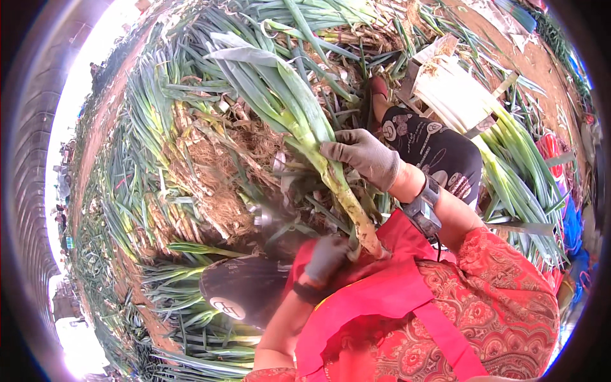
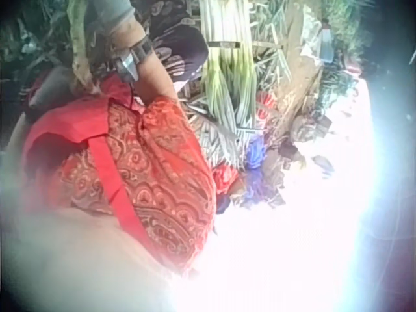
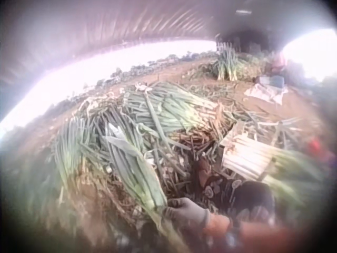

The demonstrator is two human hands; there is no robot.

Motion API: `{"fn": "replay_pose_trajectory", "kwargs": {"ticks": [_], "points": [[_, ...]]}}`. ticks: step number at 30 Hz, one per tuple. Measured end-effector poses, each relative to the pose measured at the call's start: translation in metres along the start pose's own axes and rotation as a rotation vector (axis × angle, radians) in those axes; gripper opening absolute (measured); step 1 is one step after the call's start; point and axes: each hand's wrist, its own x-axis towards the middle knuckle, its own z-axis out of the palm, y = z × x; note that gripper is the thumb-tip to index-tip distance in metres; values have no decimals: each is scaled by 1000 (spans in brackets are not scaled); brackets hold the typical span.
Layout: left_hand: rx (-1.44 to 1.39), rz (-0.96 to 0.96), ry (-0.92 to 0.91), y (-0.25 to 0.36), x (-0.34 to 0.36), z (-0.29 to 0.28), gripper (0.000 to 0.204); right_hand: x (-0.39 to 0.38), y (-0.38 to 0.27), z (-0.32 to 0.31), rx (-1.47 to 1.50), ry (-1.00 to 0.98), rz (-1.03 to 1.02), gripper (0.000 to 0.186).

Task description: The person sits on the ground and trims the roots and outer layers of green onions by hand. They repeatedly pick up each vegetable, remove unwanted parts, and place the cleaned items into a wooden crate.

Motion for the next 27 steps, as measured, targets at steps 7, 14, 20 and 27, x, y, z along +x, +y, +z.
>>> {"fn": "replay_pose_trajectory", "kwargs": {"ticks": [7,14,20,27], "points": [[-151,327,362,203,15,-97,26,-10,-10,19,-164,-188,47,32],[524,963,813,179,26,-125,22,0,19,49,-263,-51,-327,32],[-703,610,870,181,21,-128,21,-16,40,51,-499,210,-315,33],[-783,575,893,170,11,-137,7,-12,74,-59,-1254,322,158,42]]}}
